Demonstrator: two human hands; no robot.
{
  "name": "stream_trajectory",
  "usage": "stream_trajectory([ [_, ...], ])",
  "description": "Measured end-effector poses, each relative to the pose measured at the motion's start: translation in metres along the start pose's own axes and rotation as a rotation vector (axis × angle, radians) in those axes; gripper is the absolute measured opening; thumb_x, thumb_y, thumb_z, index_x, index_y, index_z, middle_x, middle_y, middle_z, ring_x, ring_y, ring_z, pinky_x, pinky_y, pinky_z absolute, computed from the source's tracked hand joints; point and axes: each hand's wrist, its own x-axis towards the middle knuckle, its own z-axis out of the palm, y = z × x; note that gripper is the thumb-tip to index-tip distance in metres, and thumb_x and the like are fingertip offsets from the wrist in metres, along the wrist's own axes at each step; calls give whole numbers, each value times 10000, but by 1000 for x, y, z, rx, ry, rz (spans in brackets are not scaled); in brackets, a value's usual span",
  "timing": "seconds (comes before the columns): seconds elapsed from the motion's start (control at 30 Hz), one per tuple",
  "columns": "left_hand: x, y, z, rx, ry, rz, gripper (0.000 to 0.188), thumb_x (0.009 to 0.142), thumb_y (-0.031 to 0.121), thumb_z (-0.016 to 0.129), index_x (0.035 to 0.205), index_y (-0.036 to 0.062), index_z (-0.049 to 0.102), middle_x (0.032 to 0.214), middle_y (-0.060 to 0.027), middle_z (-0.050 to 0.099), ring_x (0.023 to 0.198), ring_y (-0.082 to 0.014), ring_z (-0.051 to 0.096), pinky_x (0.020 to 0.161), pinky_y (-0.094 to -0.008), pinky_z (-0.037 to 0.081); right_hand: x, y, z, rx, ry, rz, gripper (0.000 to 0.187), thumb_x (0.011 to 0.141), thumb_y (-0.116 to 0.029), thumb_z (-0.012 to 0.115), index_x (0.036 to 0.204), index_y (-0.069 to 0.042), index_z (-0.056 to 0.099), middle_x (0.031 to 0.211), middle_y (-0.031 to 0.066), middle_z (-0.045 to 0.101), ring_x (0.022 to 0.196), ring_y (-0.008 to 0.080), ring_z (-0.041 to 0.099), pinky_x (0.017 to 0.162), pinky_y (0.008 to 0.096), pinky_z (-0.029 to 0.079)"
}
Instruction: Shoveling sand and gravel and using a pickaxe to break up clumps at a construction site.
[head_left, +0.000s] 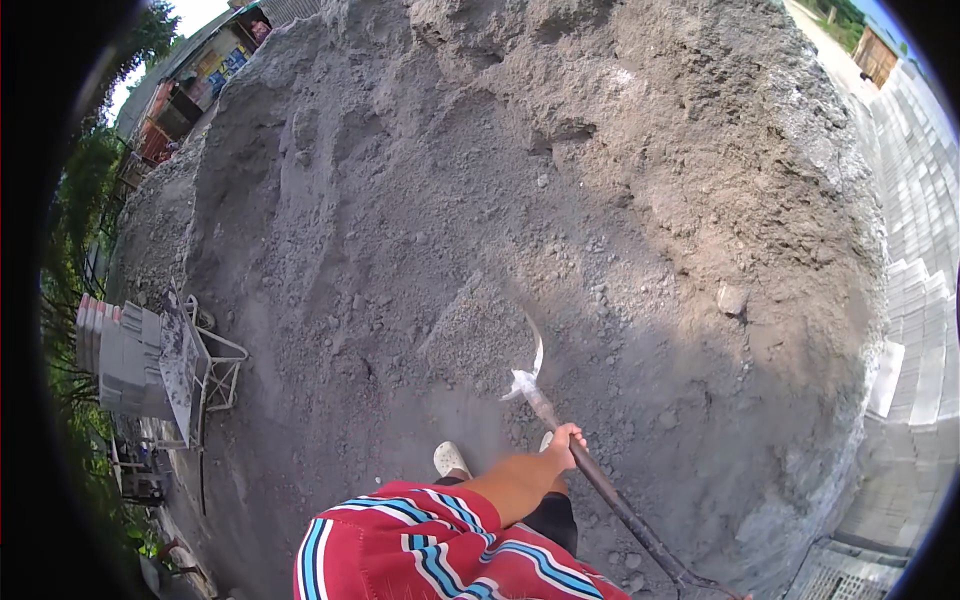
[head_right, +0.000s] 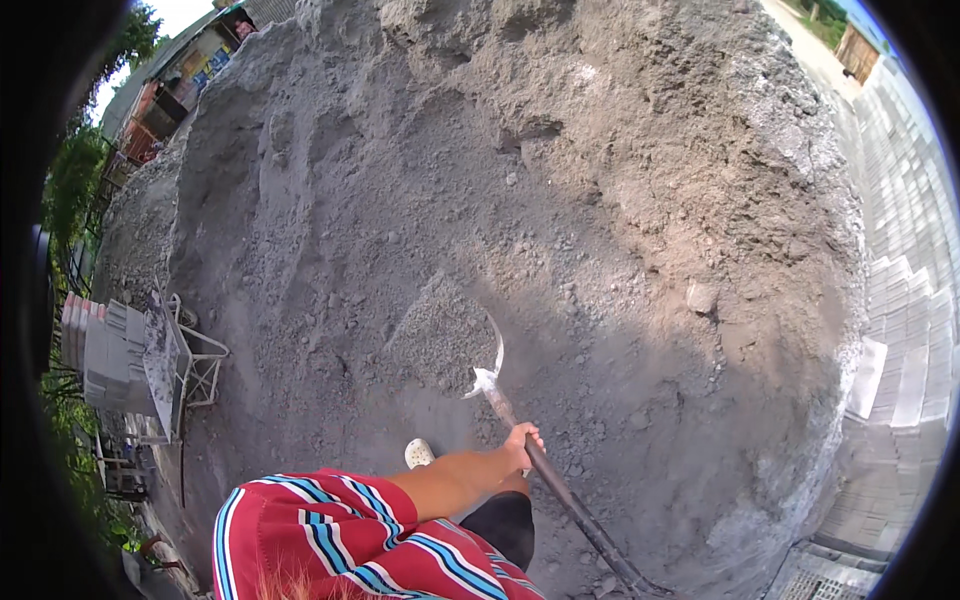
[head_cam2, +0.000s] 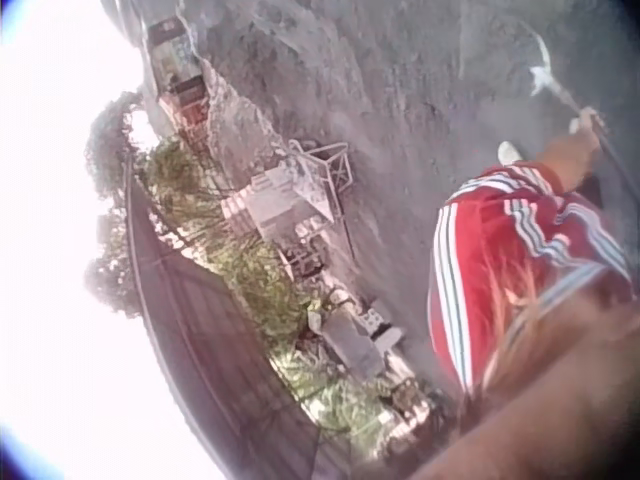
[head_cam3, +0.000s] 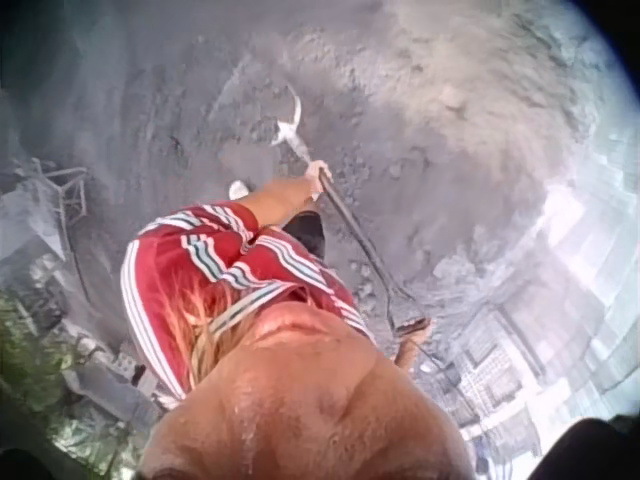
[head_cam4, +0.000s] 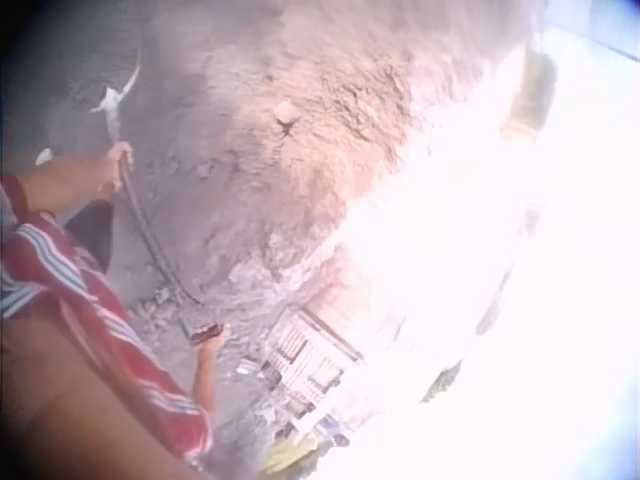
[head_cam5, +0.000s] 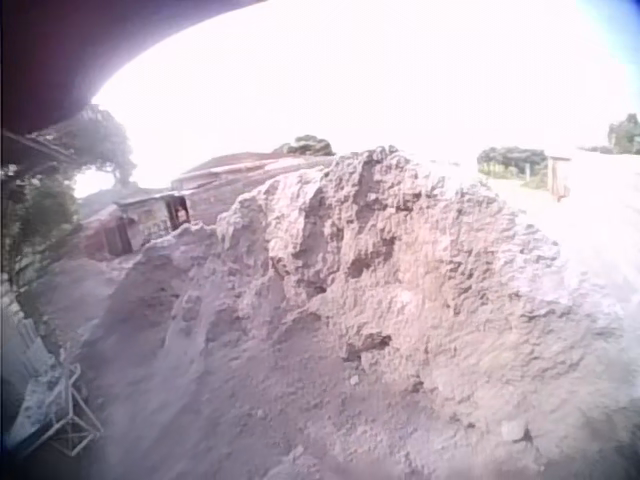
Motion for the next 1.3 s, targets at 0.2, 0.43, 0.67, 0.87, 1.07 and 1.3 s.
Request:
stream_trajectory([
  [0.2, -54, -88, -97, -415, 54, -86, 124, 596, 121, 515, 609, 129, 392, 569, 5, 387, 530, -157, 417, 565, -338, 364, 16, -73, -57, -356, -213, -418, 384, 763, -464, 314, 582, -133, 385, 450, 25, 347, 371, 172, 343, 337, 281, 292],
  [0.43, -144, -35, -298, -927, -94, 182, 141, 566, 164, 507, 538, 127, 374, 495, 0, 390, 466, -152, 400, 514, -312, 359, -39, -4, 105, -570, -616, -692, 467, 661, -573, 380, 540, -121, 382, 384, 17, 348, 300, 157, 344, 273, 255, 298],
  [0.67, -352, 25, -650, -1144, 395, 859, 101, 581, 127, 468, 538, 126, 377, 464, -12, 369, 413, -164, 392, 446, -328, 347, -130, 350, 245, -1024, -1123, -320, 468, 633, -583, 380, 545, -123, 365, 423, 29, 354, 353, 177, 358, 343, 278, 305],
  [0.87, -519, -11, -892, -1103, 692, 862, 94, 647, 134, 501, 648, 109, 411, 546, -3, 451, 495, -149, 459, 512, -303, 404, -378, 479, 125, -1363, -1756, -443, 346, 691, -350, 584, 754, -50, 425, 548, 43, 461, 427, 136, 470, 396, 243, 398],
  [1.07, -287, 1, -814, -1033, 238, 263, 127, 605, 60, 508, 521, 113, 428, 488, 12, 467, 463, -159, 484, 557, -353, 429, -426, 417, 107, -1190, -1513, -892, 337, 675, -173, 606, 846, 0, 373, 567, 60, 471, 419, 117, 469, 375, 219, 389],
  [1.3, -155, 16, -580, -586, 58, -94, 160, 683, 99, 463, 530, 109, 419, 489, 19, 438, 467, -148, 451, 544, -332, 423, -410, 272, 35, -836, -1138, -1061, 355, 660, -196, 620, 841, -15, 374, 549, 48, 454, 419, 107, 452, 380, 210, 375],
])
